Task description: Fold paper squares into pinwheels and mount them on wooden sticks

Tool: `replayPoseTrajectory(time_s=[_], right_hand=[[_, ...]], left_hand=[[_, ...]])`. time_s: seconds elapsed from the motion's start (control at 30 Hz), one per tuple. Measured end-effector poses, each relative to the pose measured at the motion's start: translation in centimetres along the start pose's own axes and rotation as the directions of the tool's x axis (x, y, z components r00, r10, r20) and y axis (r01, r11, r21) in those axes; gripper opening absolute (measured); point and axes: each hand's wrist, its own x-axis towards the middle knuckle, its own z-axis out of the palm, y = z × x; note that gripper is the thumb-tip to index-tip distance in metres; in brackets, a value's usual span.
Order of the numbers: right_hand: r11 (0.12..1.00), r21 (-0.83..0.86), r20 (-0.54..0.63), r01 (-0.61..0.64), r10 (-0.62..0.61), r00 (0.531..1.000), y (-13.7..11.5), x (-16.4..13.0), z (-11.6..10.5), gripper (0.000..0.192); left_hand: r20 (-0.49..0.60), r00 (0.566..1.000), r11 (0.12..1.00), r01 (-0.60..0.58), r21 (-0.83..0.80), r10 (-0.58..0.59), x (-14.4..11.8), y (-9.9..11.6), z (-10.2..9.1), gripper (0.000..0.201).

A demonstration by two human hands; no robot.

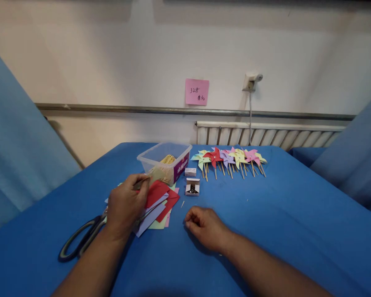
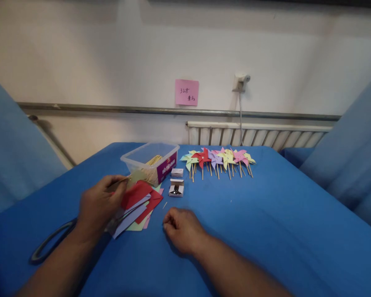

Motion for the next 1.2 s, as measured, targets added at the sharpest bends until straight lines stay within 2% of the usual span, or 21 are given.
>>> replayPoseTrajectory(time_s=[0.07, 0.1, 0.17, 0.23, 0.33, 0.43, 0.57, 0.63, 0.83, 1.0, 1.2], right_hand=[[0.999, 0.048, -0.01, -0.01, 0.011, 1.0, 0.0, 0.1, 0.0, 0.005], [0.996, 0.084, -0.021, -0.019, 0.021, 1.0, 0.1, 0.2, 0.0, 0.005], [0.979, 0.202, -0.037, -0.041, 0.05, 0.998, 0.2, 0.5, -0.2, 0.008], [0.929, 0.364, -0.039, -0.061, 0.08, 0.996, 0.3, 0.7, -0.4, 0.02], [0.818, 0.572, -0.04, -0.064, 0.106, 0.994, 0.3, 1.0, -0.8, 0.041], [0.7, 0.711, -0.063, -0.06, 0.149, 0.987, 0.3, 1.2, -0.8, 0.05], [0.552, 0.828, -0.064, -0.095, 0.262, 0.963, 0.3, 1.4, -0.6, 0.048], [0.52, 0.848, -0.064, -0.102, 0.291, 0.954, 0.3, 1.5, -0.6, 0.046], [0.458, 0.884, -0.015, -0.092, 0.223, 0.975, -0.1, 1.4, -0.9, 0.049], [0.457, 0.886, -0.016, -0.081, 0.204, 0.979, -0.1, 1.2, -0.9, 0.051], [0.509, 0.854, -0.009, -0.103, 0.212, 0.977, -0.4, 1.1, -1.1, 0.05]], left_hand=[[-0.074, 0.995, 0.99, 0.05, -0.131, -0.06, -0.4, 0.5, 0.0, 0.027], [-0.072, 0.992, 0.971, 0.088, -0.221, -0.106, -0.6, 0.8, 0.2, 0.028], [0.035, 0.978, 0.875, 0.201, -0.441, -0.207, -1.2, 1.6, 0.8, 0.032], [0.242, 0.947, 0.735, 0.316, -0.6, -0.209, -1.9, 2.4, 1.8, 0.034], [0.473, 0.866, 0.58, 0.473, -0.664, -0.165, -3.1, 3.5, 3.5, 0.033], [0.581, 0.809, 0.486, 0.547, -0.681, -0.096, -4.1, 4.0, 4.6, 0.033], [0.666, 0.746, 0.415, 0.614, -0.671, -0.027, -4.4, 3.9, 5.0, 0.037], [0.68, 0.732, 0.401, 0.634, -0.661, -0.037, -4.3, 3.8, 5.0, 0.035], [0.688, 0.719, 0.445, 0.648, -0.617, -0.093, -4.2, 3.9, 4.5, 0.034], [0.684, 0.724, 0.483, 0.632, -0.606, -0.089, -4.3, 4.1, 4.3, 0.034], [0.657, 0.745, 0.539, 0.603, -0.588, -0.116, -4.1, 4.2, 4.0, 0.034]])
